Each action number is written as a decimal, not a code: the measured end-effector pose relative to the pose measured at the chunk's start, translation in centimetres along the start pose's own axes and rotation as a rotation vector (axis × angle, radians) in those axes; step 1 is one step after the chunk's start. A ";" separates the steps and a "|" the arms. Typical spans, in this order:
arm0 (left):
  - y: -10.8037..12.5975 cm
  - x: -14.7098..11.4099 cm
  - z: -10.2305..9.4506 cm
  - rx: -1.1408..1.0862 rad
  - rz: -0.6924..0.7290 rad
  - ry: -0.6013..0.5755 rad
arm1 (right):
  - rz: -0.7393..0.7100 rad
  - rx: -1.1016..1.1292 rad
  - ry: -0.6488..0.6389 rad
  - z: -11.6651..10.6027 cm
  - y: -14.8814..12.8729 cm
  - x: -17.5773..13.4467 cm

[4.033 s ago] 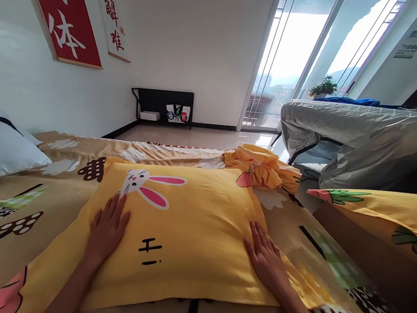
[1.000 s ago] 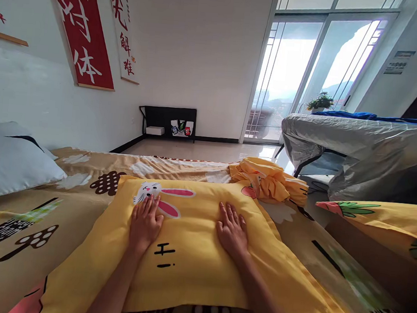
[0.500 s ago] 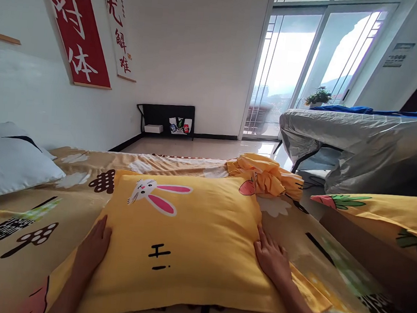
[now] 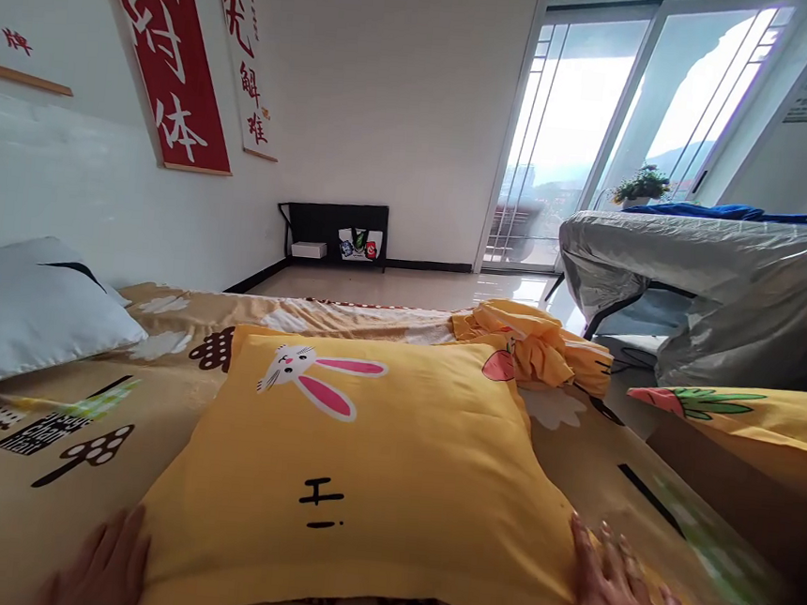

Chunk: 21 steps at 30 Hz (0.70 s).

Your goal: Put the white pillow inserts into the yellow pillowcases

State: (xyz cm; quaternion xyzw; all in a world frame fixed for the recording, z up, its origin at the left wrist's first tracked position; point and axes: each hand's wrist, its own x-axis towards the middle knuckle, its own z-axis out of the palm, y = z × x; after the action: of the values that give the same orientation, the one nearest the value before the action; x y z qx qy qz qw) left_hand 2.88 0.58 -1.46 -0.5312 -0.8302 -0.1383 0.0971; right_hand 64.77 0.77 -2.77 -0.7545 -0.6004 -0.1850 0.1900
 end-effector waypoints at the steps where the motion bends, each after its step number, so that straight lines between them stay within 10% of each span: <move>1: -0.1 -0.3 0.1 -0.004 0.006 -0.013 | -0.013 0.018 0.022 -1.3 -1.5 1.2; 7: -0.1 -1.0 0.0 -0.047 -0.041 -0.054 | -0.509 0.243 0.218 -9.3 -17.9 8.2; 13: 1.3 -0.3 -2.0 -0.056 -0.030 -0.021 | -0.607 0.398 0.055 -4.9 -28.2 8.0; 21: 21.5 0.7 -8.6 -0.210 0.702 0.204 | -0.577 0.379 0.025 -4.1 -27.3 7.1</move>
State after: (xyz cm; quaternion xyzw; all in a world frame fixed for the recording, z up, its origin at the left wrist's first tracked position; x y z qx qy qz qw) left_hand 22.25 6.91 9.56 -0.7738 -0.5651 -0.2334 0.1658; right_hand 39.45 10.25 6.05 -0.5027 -0.8104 -0.1255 0.2737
